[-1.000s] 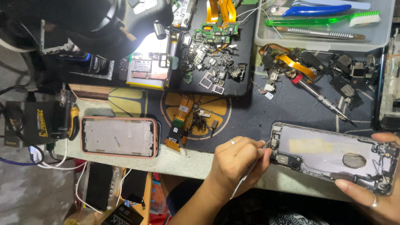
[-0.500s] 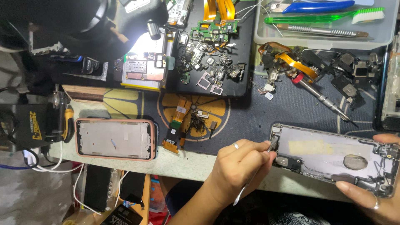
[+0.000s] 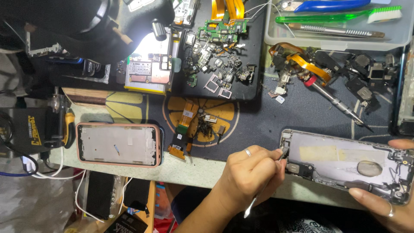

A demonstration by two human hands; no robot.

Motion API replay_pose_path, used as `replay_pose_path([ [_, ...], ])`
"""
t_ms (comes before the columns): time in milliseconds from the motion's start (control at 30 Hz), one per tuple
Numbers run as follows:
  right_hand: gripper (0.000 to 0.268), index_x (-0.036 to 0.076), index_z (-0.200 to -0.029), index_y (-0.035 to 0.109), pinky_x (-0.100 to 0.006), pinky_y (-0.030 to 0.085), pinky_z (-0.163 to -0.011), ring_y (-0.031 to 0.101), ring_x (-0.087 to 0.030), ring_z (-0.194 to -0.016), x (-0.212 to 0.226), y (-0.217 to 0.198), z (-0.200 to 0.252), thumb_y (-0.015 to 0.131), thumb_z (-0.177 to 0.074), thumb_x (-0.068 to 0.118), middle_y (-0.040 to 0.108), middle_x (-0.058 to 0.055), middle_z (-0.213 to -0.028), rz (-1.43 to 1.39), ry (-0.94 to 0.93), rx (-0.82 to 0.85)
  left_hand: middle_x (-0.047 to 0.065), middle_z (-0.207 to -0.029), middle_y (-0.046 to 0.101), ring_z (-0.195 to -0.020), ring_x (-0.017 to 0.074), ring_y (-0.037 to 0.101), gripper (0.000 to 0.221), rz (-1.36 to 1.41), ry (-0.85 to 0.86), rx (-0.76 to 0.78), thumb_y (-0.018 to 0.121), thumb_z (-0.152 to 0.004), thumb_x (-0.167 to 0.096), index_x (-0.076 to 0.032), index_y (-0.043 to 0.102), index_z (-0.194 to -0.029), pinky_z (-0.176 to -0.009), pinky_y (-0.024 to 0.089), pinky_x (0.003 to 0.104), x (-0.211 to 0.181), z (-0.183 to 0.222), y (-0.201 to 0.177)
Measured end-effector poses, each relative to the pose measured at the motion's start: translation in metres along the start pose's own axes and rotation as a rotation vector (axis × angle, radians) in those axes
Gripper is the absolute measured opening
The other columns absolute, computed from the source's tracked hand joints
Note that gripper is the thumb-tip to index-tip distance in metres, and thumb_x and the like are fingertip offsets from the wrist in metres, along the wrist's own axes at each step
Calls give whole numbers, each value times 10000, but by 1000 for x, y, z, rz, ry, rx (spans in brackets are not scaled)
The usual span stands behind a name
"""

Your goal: The person disassembles a smartphone using a screwdriver and tweezers, removing screws and prying open the casing to access internal components. They manipulate small parts and connectors on the workbench.

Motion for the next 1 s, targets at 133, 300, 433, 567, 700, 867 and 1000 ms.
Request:
replay_pose_path([
  [133,999,79,-1556,232,-450,478,-1027,689,-293,-1238,-11,-7,2,751,-712,-45,660,-280,-1350,19,29,-43,173,-966,705,-790,284,696,251,-1,2,8,762,-919,74,-4,540,-831,-690,580,350,0,1,1],
  [300,944,135,-1492,372,-440,477,-1119,703,-318,-1196,-34,-17,-1,783,-677,-106,692,-278,-1267,351,315,-9,166,-954,699,-813,290,706,241,-13,6,-7,764,-926,77,-6,550,-855,-689,585,338,0,0,0],
  [433,1054,101,-1570,228,-466,463,-1022,657,-311,-1272,-12,-10,4,775,-683,-61,627,-296,-1381,21,19,-60,179,-976,710,-810,295,701,240,-16,-7,-15,760,-923,74,-9,542,-864,-725,587,355,1,0,-1],
  [567,1024,114,-1557,231,-465,468,-1089,661,-320,-1268,-19,-10,1,756,-697,-69,653,-294,-1372,127,78,-39,171,-958,711,-796,287,701,246,-22,-18,-22,756,-922,74,-19,537,-859,-741,593,359,3,1,0],
  [700,1014,106,-1572,197,-467,467,-1106,631,-320,-1304,-12,-7,2,736,-727,-49,614,-297,-1405,116,40,-50,164,-956,715,-790,284,700,244,-20,-19,-25,760,-928,66,-20,540,-868,-736,593,357,3,1,0],
  [867,1009,87,-1572,187,-470,461,-1086,648,-320,-1286,0,-2,2,740,-735,-18,606,-299,-1392,100,-2,-69,160,-975,715,-818,285,702,219,-20,-14,-20,755,-941,56,-14,555,-887,-708,589,333,1,0,0],
  [1000,1016,77,-1560,190,-464,494,-1088,704,-327,-1231,9,3,-6,782,-741,-24,665,-314,-1345,139,29,-3,181,-1017,721,-818,284,697,193,-79,26,-3,751,-938,65,8,579,-873,-737,582,356,-5,-1,2],
])
Point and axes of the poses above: each hand's wrist, its own z-axis away from the middle knuckle, its own y-axis out of the palm, x = y × z, the point moved 9 cm from there along -z, towards the middle knuckle
